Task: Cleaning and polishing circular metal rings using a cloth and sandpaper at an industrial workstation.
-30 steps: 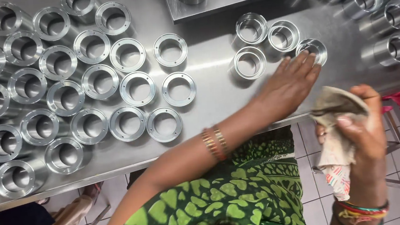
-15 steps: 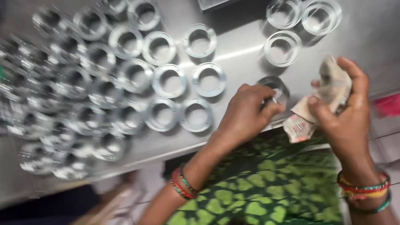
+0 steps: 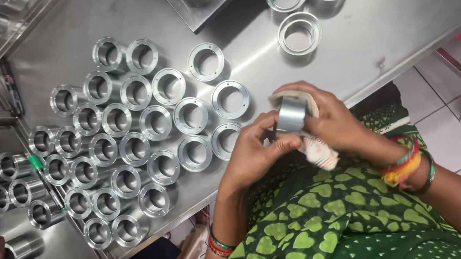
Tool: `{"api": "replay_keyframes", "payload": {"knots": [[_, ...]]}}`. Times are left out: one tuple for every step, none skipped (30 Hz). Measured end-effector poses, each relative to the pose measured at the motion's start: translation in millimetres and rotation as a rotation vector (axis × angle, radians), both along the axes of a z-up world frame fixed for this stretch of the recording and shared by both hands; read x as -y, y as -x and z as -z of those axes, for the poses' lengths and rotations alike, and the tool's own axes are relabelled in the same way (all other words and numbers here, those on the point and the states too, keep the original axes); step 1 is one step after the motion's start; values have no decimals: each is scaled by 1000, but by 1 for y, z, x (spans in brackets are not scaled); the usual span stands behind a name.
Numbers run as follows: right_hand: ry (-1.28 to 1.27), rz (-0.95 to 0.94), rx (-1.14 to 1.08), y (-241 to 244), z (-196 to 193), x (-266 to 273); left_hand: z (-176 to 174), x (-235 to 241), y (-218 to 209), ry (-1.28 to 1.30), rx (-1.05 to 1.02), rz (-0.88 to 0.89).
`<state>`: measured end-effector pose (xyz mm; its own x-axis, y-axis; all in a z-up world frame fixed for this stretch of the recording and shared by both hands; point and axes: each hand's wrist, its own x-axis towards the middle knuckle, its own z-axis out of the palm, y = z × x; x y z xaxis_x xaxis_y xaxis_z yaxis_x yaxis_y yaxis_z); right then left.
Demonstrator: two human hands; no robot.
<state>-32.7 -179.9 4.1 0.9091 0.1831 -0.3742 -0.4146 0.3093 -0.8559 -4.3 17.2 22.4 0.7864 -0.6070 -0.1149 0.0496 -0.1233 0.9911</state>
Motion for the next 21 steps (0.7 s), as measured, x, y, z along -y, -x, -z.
{"api": "replay_keyframes", "payload": {"knots": [[544,-37,337,3,-15,-2,1,4,-1,49,-228,-20],[1087,-79,678,4,-30,-4,2,7,-2,98,-454,-45],[1087,-80,676,4,-31,-6,3,7,-2,98,-456,-45],[1127,15,827,4,-31,-6,4,7,-2,97,-348,-19],[1162,112,978,3,-32,-7,6,8,-3,95,-240,7],[1167,113,976,6,-20,-7,7,7,-3,98,-241,11],[804,160,726,9,-8,-6,8,6,-3,45,-84,37],[441,198,474,10,4,-6,8,5,-4,-8,75,61],[443,200,476,9,8,-2,5,5,-6,-6,77,63],[81,160,110,9,12,1,2,4,-6,18,127,53],[-281,110,-253,8,17,3,-1,2,-6,42,178,44],[-281,105,-255,10,18,2,-3,1,-7,41,177,39],[-227,125,-197,12,18,1,-5,-1,-8,-3,189,50],[-170,139,-140,14,18,0,-6,-2,-8,-46,198,53],[-168,129,-143,12,8,-2,-12,-4,-9,-46,196,42],[145,155,106,8,-3,-3,-17,-5,-13,-114,208,64],[455,179,359,4,-14,-4,-23,-6,-16,-183,220,84],[466,162,371,6,-23,-5,-18,-8,-17,-170,226,66],[500,215,432,7,-30,-6,-12,-10,-19,-108,215,34],[536,258,495,11,-38,-5,-5,-10,-17,-40,202,-4],[552,231,508,14,-47,-3,-14,-4,-17,-20,206,-30]]}}
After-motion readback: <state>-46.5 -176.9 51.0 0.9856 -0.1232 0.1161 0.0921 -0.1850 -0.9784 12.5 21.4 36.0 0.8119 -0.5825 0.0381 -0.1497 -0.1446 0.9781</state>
